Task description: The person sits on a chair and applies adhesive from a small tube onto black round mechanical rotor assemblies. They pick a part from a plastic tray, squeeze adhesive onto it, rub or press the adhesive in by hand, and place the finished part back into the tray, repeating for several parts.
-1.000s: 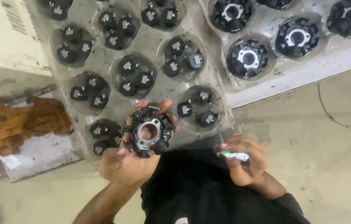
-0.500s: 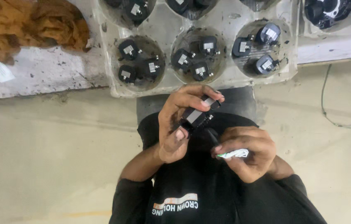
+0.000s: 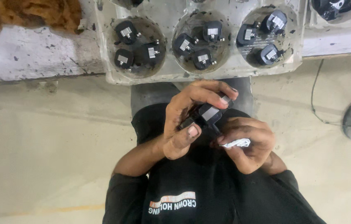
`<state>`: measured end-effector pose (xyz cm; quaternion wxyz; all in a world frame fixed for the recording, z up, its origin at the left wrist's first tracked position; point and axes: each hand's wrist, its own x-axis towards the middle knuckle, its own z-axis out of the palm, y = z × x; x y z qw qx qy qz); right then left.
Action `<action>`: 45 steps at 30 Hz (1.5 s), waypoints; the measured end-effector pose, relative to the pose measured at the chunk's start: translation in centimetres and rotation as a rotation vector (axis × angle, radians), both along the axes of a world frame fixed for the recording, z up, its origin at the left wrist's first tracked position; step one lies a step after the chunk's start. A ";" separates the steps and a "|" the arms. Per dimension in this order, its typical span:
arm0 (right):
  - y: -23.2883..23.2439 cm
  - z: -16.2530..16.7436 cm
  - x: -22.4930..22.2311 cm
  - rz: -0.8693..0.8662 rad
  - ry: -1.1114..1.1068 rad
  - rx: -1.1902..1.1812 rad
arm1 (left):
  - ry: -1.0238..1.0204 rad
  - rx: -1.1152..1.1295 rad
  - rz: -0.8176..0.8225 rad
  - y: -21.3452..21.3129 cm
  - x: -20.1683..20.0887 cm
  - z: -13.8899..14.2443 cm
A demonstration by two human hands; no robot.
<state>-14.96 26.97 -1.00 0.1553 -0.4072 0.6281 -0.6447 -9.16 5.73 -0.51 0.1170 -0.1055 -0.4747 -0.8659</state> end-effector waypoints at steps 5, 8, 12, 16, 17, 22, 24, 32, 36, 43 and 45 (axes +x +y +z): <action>0.2 0.3 0.2 -0.020 -0.026 0.023 | -0.048 0.054 -0.035 0.4 -0.1 0.2; 0.1 0.3 0.2 -0.027 -0.021 0.006 | -0.048 0.078 -0.040 0.5 -0.1 0.3; 0.2 0.3 0.0 -0.026 -0.016 -0.001 | -0.054 0.103 -0.032 0.7 -0.1 0.4; 0.2 0.7 0.0 0.011 -0.025 0.016 | -0.085 0.132 -0.029 0.8 -0.1 0.3; 0.2 0.7 0.0 0.009 -0.031 0.010 | -0.080 0.141 -0.032 0.8 -0.1 0.3; 0.0 0.6 -0.2 0.032 -0.005 -0.030 | -0.093 0.234 -0.038 1.0 0.1 -0.2; 0.0 0.3 -0.2 0.024 0.000 -0.027 | -0.126 0.331 -0.041 1.4 0.2 -0.3; 0.0 -0.6 1.1 -0.056 -0.122 -0.128 | -0.190 0.860 -0.055 3.3 0.3 -0.8; 0.6 -0.2 0.8 -0.015 -0.104 -0.106 | -0.253 0.980 -0.081 3.4 1.0 -0.5; -0.2 0.7 0.8 0.067 -0.087 -0.077 | -0.309 1.060 -0.088 3.4 1.6 -0.4; -0.4 1.1 1.2 0.004 -0.119 -0.033 | -0.355 1.061 -0.078 3.3 1.8 -0.4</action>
